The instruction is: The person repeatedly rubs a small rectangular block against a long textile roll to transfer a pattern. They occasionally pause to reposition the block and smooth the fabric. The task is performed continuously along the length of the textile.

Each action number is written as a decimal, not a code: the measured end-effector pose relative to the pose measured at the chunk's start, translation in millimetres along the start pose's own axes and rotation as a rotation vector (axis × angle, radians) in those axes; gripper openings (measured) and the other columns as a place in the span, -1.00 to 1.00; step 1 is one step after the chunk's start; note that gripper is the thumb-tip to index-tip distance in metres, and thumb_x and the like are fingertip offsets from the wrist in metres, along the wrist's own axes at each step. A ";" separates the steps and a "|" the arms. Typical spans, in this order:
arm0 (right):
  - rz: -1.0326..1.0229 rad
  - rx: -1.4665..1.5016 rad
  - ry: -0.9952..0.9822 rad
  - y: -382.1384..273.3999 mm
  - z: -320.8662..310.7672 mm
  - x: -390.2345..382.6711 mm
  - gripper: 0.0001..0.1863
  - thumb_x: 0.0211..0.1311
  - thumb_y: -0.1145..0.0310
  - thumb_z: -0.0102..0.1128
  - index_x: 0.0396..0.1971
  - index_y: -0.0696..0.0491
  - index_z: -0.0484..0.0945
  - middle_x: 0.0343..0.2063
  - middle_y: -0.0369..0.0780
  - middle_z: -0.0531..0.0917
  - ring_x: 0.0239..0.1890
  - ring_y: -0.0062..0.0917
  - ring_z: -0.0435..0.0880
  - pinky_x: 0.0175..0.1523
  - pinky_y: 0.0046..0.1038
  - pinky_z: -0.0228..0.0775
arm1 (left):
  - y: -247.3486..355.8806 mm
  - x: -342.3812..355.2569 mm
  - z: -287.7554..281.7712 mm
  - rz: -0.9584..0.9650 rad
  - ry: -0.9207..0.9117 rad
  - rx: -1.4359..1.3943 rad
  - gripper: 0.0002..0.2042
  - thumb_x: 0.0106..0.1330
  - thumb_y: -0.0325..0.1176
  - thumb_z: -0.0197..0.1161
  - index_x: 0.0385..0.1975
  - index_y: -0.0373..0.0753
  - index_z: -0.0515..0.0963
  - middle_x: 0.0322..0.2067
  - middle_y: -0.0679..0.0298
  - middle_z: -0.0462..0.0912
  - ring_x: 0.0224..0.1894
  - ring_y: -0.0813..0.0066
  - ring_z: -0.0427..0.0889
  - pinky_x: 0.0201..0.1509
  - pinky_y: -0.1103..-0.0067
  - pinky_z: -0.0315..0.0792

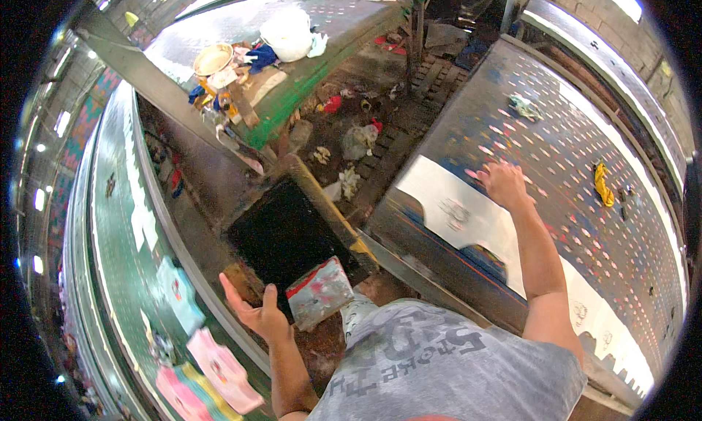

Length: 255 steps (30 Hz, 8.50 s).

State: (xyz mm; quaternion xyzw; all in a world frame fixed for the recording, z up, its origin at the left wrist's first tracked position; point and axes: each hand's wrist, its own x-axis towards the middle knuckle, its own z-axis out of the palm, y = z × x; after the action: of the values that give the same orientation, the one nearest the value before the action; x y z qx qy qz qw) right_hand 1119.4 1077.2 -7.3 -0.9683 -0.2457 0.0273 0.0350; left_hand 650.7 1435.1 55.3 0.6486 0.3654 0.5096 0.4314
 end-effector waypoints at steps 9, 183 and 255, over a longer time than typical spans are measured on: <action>0.481 -0.136 -0.096 -80.5 16.7 80.1 -0.22 0.61 -0.35 0.21 -0.12 0.21 0.91 -0.02 0.13 0.91 0.15 0.07 0.89 0.33 0.18 0.60 | -64.1 236.7 45.1 0.047 -0.309 0.157 0.03 0.24 -0.67 0.46 0.80 -0.33 0.18 0.75 -0.06 0.26 0.77 0.05 0.23 0.85 0.22 0.05; 1.721 0.225 1.249 2269.1 -217.5 -624.6 -0.83 0.55 0.56 0.38 0.02 0.18 0.85 -0.12 -0.05 0.89 -0.05 -0.20 0.89 0.10 -0.27 0.71 | 1043.6 -2216.6 1883.7 -0.090 -2.674 -0.690 0.05 0.20 -0.76 0.42 0.79 -0.36 0.14 0.54 0.01 0.50 0.52 0.24 0.56 0.65 0.38 0.42; 0.840 1.214 0.443 3818.3 -235.7 -1303.8 -0.54 0.62 0.38 0.42 0.36 0.30 0.72 0.11 -0.11 0.91 0.08 -0.55 0.81 0.25 -0.39 0.64 | 1411.6 -3466.1 2020.2 0.051 -1.290 -0.346 0.03 0.20 -0.75 0.40 0.78 -0.36 0.15 0.59 -0.06 0.46 0.59 0.13 0.52 0.70 0.33 0.35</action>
State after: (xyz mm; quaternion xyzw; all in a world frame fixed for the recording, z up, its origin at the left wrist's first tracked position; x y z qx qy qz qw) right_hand 1801.4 -2906.4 -36.5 -0.7742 0.2132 -0.0263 0.5954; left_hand 1931.1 -2619.2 -46.2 0.7533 -0.0683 0.0808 0.6491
